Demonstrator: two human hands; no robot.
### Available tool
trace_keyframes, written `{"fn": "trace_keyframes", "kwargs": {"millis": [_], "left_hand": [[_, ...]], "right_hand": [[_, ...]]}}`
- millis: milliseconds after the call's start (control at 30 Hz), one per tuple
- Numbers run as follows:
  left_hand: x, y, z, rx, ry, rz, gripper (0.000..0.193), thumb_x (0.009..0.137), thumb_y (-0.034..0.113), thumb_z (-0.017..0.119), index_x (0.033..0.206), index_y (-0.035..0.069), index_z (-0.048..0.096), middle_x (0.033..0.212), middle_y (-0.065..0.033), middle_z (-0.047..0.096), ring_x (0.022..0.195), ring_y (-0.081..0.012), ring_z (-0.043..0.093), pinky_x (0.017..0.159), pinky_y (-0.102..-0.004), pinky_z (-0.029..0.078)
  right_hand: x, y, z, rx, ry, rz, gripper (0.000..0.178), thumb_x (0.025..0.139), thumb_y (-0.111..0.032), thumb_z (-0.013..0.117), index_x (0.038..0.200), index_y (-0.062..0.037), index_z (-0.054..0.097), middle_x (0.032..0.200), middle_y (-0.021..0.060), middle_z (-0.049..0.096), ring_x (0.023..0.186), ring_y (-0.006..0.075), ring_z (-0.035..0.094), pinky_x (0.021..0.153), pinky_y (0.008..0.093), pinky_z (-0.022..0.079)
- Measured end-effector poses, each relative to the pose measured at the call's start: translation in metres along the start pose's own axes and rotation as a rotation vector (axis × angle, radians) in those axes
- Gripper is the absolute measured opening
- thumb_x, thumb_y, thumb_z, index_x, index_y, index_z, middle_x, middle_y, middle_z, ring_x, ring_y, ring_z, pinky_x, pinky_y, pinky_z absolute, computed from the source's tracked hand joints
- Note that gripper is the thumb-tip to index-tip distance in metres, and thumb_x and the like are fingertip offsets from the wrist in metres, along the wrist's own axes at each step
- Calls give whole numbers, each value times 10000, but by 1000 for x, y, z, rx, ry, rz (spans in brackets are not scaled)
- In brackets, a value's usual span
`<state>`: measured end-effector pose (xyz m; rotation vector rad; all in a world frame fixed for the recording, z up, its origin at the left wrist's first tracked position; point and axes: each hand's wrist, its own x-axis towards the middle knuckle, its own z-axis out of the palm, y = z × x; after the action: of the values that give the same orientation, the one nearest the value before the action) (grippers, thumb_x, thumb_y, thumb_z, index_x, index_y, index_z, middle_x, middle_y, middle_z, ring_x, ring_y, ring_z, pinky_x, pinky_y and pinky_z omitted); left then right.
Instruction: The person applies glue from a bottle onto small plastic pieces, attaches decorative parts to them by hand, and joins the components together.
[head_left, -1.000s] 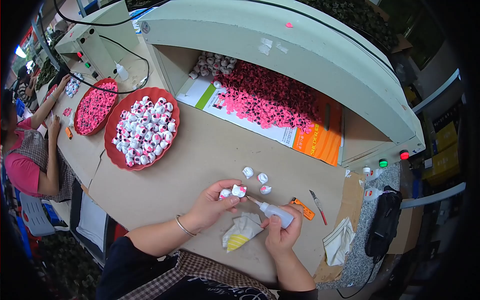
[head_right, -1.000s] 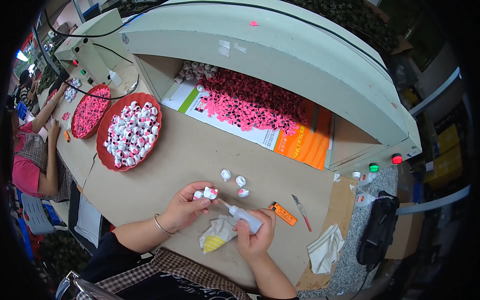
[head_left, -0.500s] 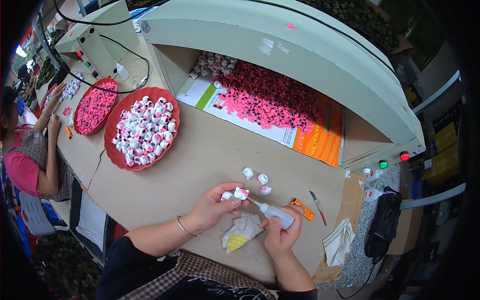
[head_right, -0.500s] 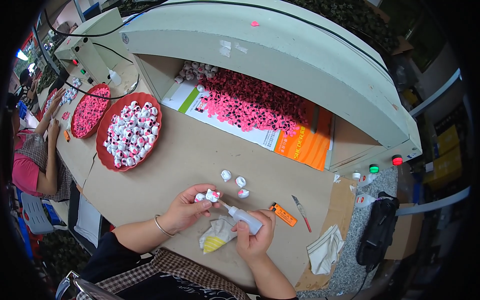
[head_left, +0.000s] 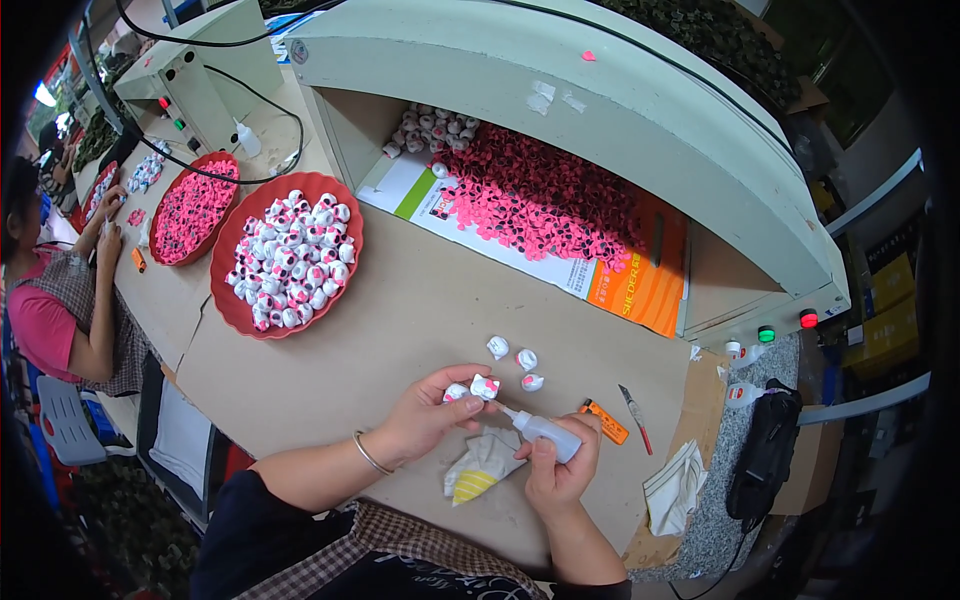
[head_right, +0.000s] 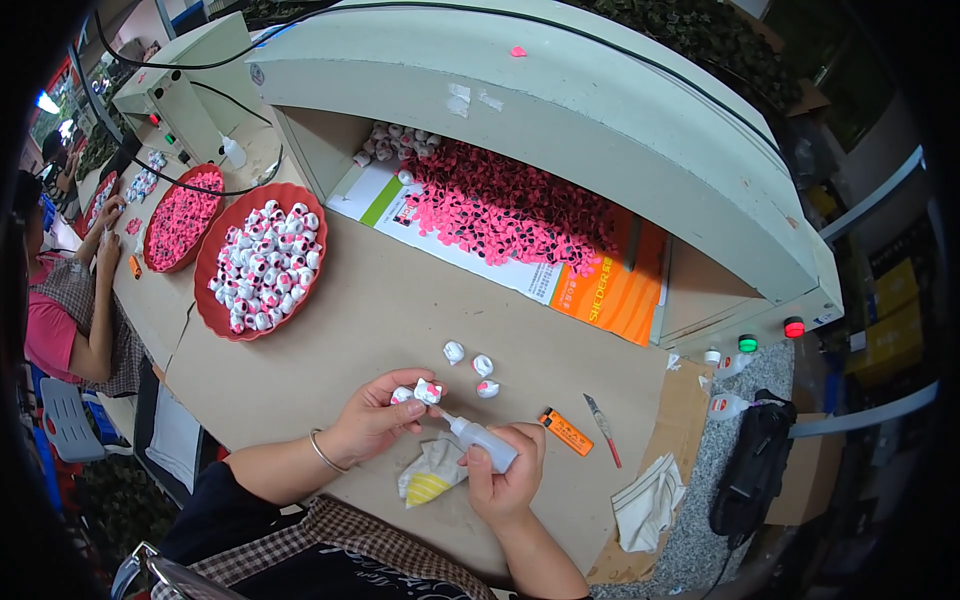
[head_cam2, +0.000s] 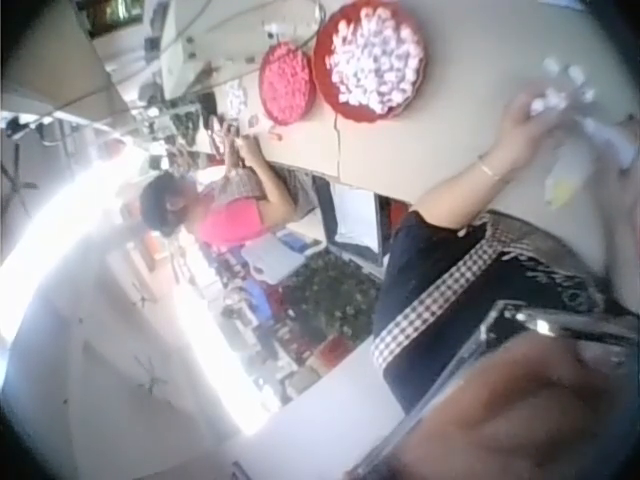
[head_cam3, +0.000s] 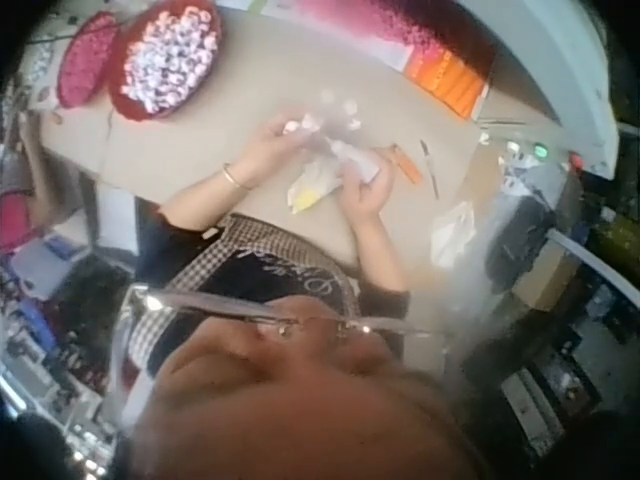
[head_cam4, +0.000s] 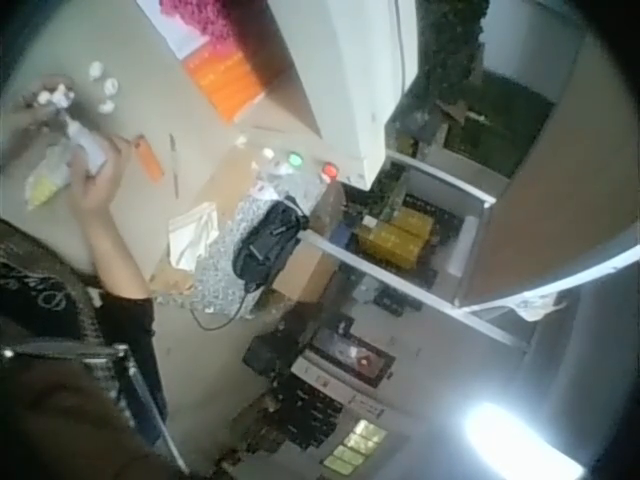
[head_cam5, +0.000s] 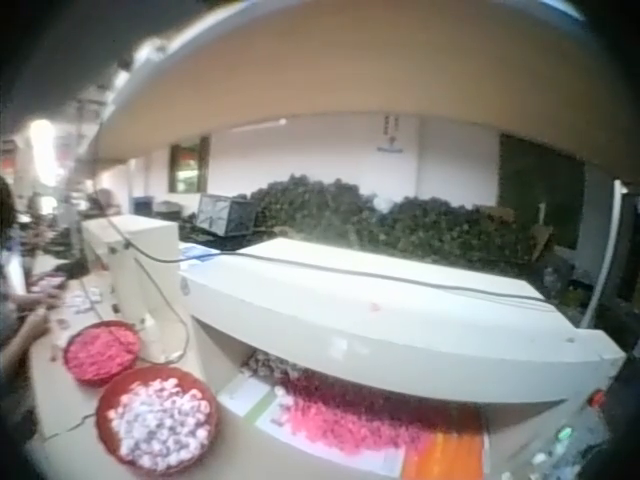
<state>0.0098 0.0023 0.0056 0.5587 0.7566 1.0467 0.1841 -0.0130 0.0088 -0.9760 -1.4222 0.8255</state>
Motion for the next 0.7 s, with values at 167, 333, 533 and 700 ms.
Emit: {"fn": "trace_keyframes", "kwargs": {"millis": [167,333,533,700], "left_hand": [[-1,2,0,8,8,19,349,824,44,509,1165,59,432,1025,-44,543,913,-134,552,679,-216,469],[-1,-1,-1,35,-3,64,345,821,45,517,1156,50,436,1019,-45,542,909,-132,551,686,-221,473],[-2,-2,0,48,-7,66,339,810,19,521,1139,68,453,1019,-54,543,917,-151,553,681,-218,467],[-3,0,2,89,-18,51,353,809,17,524,1153,52,453,1003,-69,553,912,-149,553,689,-227,468]], "right_hand": [[0,0,-5,-94,-12,-5,203,790,-105,539,909,31,445,859,130,393,641,140,495,447,214,471],[-1,4,-8,-163,14,-27,214,792,-130,541,902,30,449,859,130,392,661,149,483,460,216,472],[-1,0,-2,-31,-30,-3,245,837,-157,476,937,38,366,900,107,360,637,140,503,433,228,479],[0,-1,0,-21,-15,18,242,835,-155,478,938,33,366,895,106,360,636,144,504,438,229,478]]}}
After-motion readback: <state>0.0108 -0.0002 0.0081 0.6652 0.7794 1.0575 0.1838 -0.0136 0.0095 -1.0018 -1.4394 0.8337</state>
